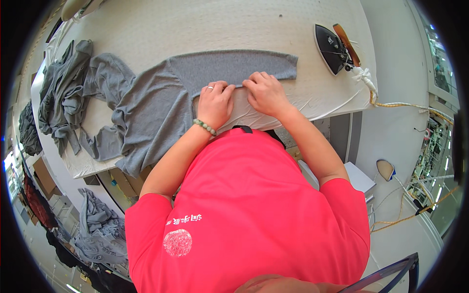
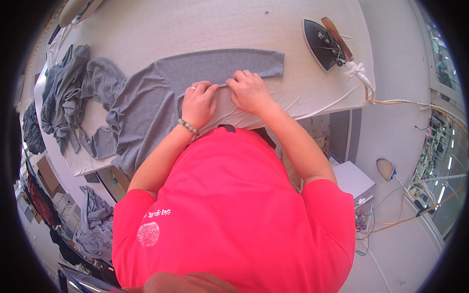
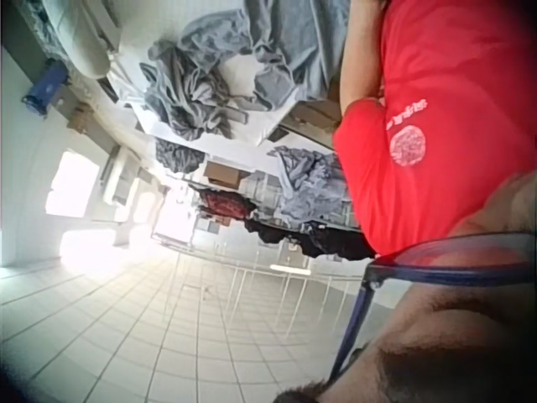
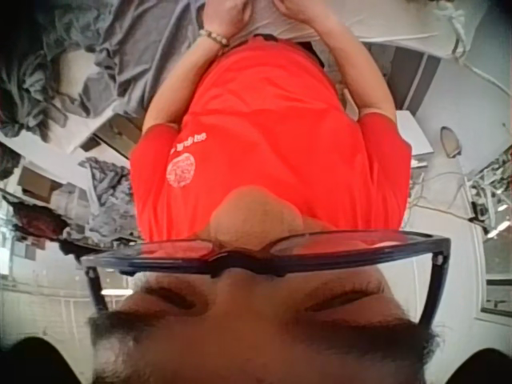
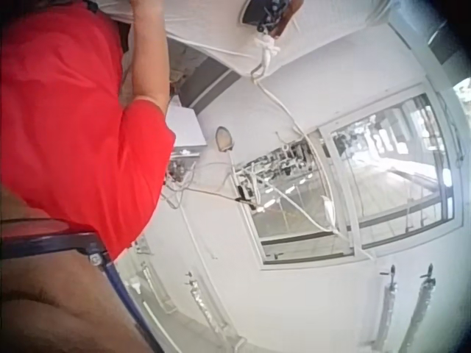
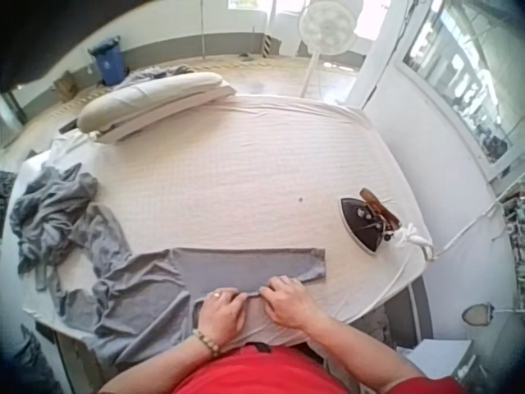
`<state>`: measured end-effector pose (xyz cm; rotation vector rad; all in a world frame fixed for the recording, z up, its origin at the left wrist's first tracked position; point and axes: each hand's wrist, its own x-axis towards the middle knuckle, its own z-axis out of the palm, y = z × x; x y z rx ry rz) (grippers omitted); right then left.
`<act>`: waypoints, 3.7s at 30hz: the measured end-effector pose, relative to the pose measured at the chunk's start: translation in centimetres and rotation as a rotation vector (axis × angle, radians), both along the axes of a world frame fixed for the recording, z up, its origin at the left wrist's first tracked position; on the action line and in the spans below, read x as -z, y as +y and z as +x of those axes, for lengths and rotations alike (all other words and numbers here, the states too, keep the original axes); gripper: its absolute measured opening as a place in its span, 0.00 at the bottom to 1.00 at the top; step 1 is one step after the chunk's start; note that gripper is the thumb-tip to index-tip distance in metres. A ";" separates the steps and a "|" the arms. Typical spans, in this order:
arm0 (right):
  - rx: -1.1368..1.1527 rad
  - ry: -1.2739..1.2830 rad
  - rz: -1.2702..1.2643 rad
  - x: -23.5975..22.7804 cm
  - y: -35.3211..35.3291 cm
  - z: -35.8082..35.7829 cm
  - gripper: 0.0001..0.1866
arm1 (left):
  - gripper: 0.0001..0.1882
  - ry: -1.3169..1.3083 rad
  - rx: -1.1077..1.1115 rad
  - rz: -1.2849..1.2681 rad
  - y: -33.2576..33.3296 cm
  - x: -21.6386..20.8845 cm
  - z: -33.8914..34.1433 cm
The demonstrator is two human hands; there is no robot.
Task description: Ironing and folding a grey sweatshirt on a professional worktable.
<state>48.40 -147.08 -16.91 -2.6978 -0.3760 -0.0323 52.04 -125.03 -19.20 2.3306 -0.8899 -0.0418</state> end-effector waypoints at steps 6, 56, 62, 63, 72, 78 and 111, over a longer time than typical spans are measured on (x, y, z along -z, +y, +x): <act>0.185 0.086 -0.174 0.0 -9.1 -0.5 0.03 | 0.18 0.006 -0.064 0.000 -2.0 0.4 -0.9; 0.508 0.612 0.294 -4.2 -33.7 7.0 0.19 | 0.12 -0.085 -0.183 -0.033 -20.1 1.2 -5.3; 0.284 0.374 -0.090 -6.7 -27.6 4.9 0.21 | 0.18 -0.103 -0.161 -0.026 -19.5 0.7 -5.3; 0.244 0.405 -0.139 -8.1 -26.0 4.5 0.21 | 0.19 -0.088 -0.153 0.002 -19.4 0.5 -5.4; 0.126 0.493 -0.312 -7.0 -22.6 5.8 0.19 | 0.20 -0.090 -0.176 0.032 -20.2 0.7 -6.1; 0.021 0.534 -0.382 -7.9 -21.6 4.8 0.18 | 0.18 -0.105 -0.208 -0.009 -19.0 1.0 -5.2; -0.022 0.464 -0.322 -6.6 9.4 9.9 0.21 | 0.15 -0.052 -0.793 0.028 18.3 -3.7 -3.1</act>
